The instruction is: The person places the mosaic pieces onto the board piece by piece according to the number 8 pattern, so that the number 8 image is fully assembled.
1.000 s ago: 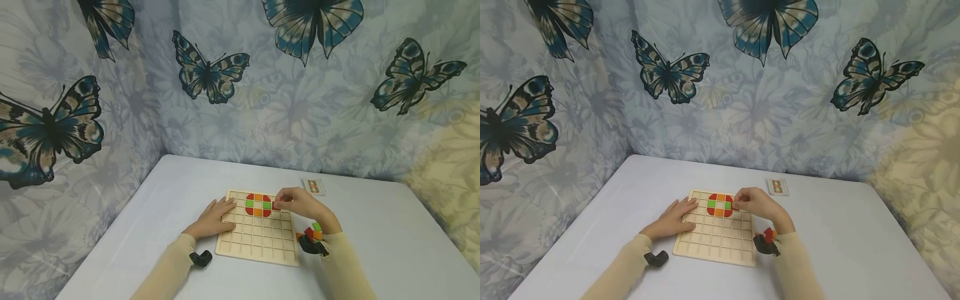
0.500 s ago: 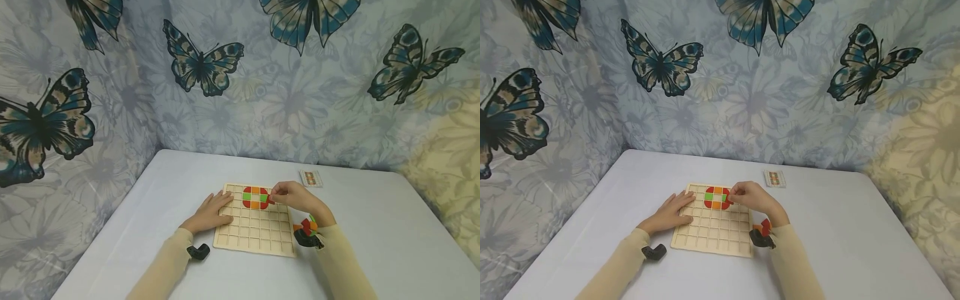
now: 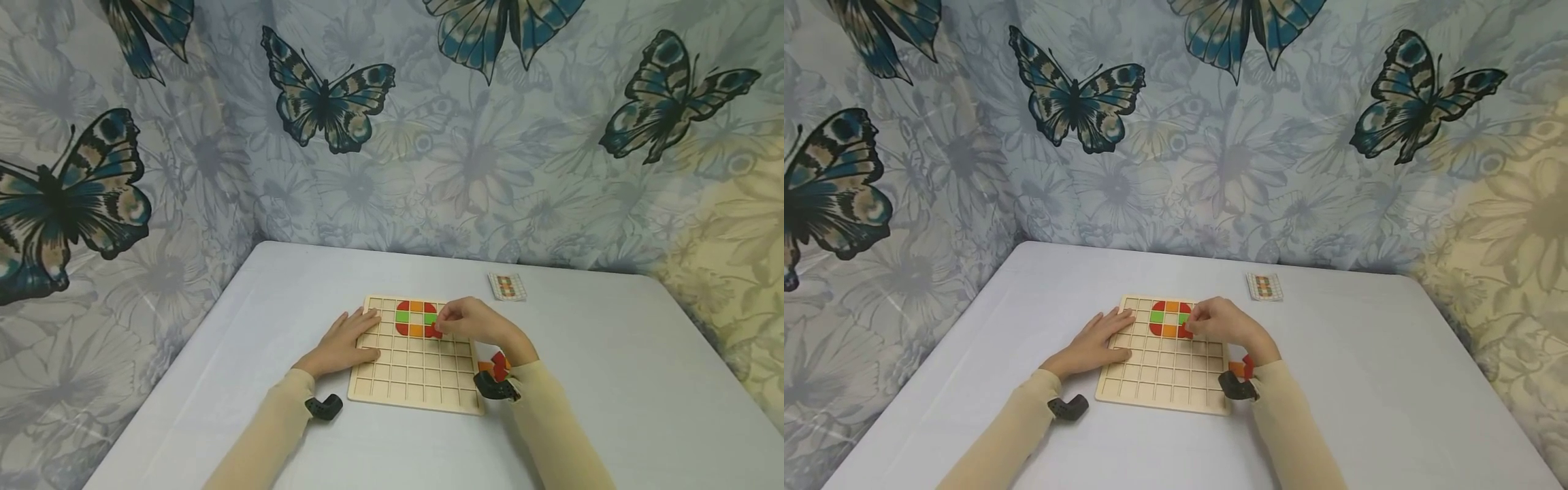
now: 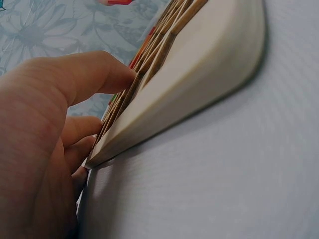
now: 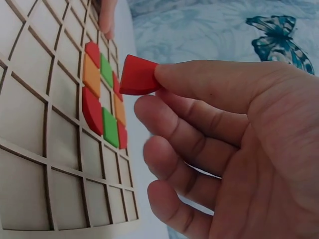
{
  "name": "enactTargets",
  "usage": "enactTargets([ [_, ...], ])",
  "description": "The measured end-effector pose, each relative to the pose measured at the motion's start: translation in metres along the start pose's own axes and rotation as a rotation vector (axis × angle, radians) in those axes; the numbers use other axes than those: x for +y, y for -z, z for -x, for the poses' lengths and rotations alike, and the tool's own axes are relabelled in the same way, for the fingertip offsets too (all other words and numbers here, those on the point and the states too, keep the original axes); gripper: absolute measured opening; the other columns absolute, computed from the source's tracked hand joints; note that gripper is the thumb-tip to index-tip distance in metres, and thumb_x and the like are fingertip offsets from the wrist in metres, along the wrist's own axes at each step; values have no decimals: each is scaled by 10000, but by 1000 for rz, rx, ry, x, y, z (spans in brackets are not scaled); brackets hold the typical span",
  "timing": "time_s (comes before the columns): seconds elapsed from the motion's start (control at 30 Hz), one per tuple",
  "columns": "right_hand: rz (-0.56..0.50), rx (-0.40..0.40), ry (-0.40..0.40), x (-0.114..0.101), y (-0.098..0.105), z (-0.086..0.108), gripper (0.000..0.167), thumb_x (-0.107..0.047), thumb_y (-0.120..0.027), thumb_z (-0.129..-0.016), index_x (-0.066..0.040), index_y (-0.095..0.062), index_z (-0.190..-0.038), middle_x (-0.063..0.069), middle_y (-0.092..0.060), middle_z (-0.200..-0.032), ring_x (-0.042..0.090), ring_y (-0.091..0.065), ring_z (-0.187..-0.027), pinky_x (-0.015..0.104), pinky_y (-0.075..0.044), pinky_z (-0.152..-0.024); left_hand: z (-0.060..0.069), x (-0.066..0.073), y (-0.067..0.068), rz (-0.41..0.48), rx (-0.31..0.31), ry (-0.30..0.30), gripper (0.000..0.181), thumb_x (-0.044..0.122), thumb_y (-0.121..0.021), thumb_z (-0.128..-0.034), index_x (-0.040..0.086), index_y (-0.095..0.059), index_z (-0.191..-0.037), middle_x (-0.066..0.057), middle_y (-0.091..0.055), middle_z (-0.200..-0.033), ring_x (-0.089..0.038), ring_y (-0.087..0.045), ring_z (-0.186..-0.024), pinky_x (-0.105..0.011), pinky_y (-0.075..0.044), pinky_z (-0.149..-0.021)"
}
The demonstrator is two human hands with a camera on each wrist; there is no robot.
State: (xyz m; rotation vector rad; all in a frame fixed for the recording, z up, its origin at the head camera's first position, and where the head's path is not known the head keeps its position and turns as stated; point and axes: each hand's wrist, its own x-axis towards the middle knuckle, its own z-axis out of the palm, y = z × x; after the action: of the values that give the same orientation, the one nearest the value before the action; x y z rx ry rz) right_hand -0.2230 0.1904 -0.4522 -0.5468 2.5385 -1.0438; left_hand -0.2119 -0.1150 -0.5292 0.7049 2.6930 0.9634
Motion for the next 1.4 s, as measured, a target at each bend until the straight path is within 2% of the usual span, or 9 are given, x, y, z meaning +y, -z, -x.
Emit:
enactTargets([
  [0.23,28,-22,-29,3,-7,-4,143,-193,-654,-970,-76,-725,-927,20,-714,-862,142,-534,-775,279,-464,-713,1,1,1,-5,-4,5,747,411,-637,-920,155,-384,-1575,1,-256,-1693,-229,-90,-1607,-474,18,-1322],
  [0.5,62,-48,-47,6,-15,-8,119,-186,-673,-958,-91,-719,-903,20,-650,-791,128,-474,-690,251,-409,-615,2,2,0,-12,-1,3,738,408,-634,-922,149,-393,-1570,-8,-265,-1690,-235,-98,-1606,-478,12,-1322],
  [0.83,131,-49,-50,4,-24,-11,100,-154,-680,-959,-86,-733,-909,0,-665,-830,128,-511,-734,255,-456,-667,3,4,2,-3,-6,2,743,404,-632,-922,144,-387,-1573,-10,-258,-1692,-239,-94,-1607,-477,13,-1322],
  [1.4,257,-15,-111,-3,-31,-9,149,-207,-696,-951,-124,-664,-831,-8,-613,-778,135,-490,-677,257,-403,-601,2,2,1,1,-1,-1,741,403,-635,-921,141,-391,-1570,-15,-264,-1690,-239,-99,-1606,-487,14,-1320],
])
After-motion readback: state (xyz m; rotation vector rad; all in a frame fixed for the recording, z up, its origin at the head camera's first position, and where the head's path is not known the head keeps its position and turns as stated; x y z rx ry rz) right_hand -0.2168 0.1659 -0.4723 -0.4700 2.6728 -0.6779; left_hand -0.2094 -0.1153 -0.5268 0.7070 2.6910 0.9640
